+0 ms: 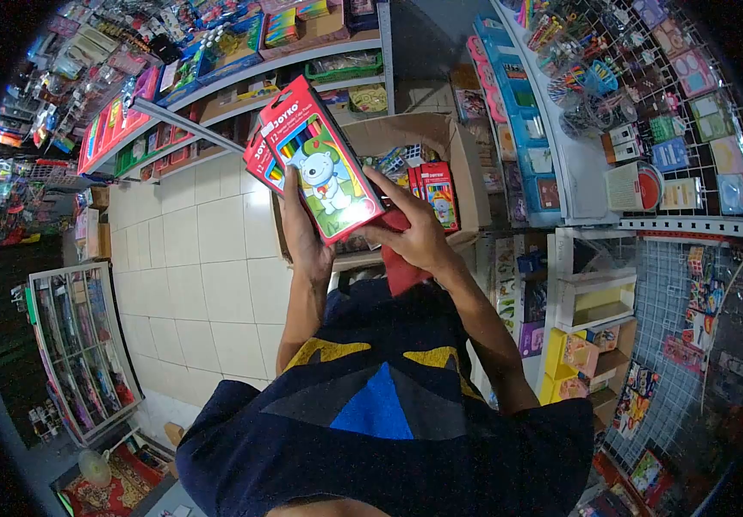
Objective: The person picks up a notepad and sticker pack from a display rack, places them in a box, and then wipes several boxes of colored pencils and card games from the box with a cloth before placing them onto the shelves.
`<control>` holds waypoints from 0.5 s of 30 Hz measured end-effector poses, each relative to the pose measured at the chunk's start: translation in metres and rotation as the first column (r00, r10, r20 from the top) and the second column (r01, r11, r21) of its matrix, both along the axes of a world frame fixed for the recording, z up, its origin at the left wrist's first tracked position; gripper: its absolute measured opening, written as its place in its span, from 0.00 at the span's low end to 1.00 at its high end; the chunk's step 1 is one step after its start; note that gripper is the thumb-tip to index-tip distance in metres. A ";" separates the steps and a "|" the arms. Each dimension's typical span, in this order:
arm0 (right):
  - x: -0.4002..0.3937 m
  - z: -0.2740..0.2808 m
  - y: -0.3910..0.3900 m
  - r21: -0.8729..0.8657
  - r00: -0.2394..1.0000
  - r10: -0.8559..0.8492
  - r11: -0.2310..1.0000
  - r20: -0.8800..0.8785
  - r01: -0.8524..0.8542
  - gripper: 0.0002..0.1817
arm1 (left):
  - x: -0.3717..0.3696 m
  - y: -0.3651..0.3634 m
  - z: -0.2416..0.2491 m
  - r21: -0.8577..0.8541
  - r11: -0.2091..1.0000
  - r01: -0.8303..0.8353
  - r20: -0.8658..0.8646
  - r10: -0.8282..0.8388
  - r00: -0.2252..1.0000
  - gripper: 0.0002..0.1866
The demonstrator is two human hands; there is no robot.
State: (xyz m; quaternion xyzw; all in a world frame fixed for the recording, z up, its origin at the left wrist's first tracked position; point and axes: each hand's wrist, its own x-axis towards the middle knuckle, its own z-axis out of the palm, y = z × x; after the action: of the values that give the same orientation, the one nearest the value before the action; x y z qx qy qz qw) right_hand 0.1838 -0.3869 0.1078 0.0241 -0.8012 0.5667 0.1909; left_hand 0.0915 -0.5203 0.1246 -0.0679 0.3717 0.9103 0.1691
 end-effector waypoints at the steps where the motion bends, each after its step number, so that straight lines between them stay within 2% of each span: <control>1: 0.000 0.000 0.001 0.004 1.000 0.008 1.000 -0.011 -0.008 0.44 | -0.001 0.001 0.001 0.009 1.000 0.017 0.007 -0.017 1.000 0.21; 5: 0.002 0.009 0.006 0.002 0.999 0.028 1.000 -0.045 -0.028 0.42 | 0.002 0.002 0.009 0.034 0.997 0.063 -0.001 -0.063 0.998 0.21; 10: 0.005 0.010 0.005 -0.038 0.998 0.036 0.999 -0.056 -0.038 0.40 | 0.007 0.008 0.026 0.019 1.000 0.011 -0.030 -0.010 1.000 0.20; 15: 0.009 0.006 -0.002 -0.098 1.000 -0.010 0.995 -0.021 0.008 0.40 | 0.004 0.006 0.019 -0.022 1.000 0.000 -0.041 -0.001 0.999 0.19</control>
State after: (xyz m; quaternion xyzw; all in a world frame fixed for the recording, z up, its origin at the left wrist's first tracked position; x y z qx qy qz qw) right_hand 0.1927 -0.3887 0.1143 0.0171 -0.7706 0.6039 0.2029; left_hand 0.0953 -0.5141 0.1437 -0.0511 0.3852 0.9073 0.1608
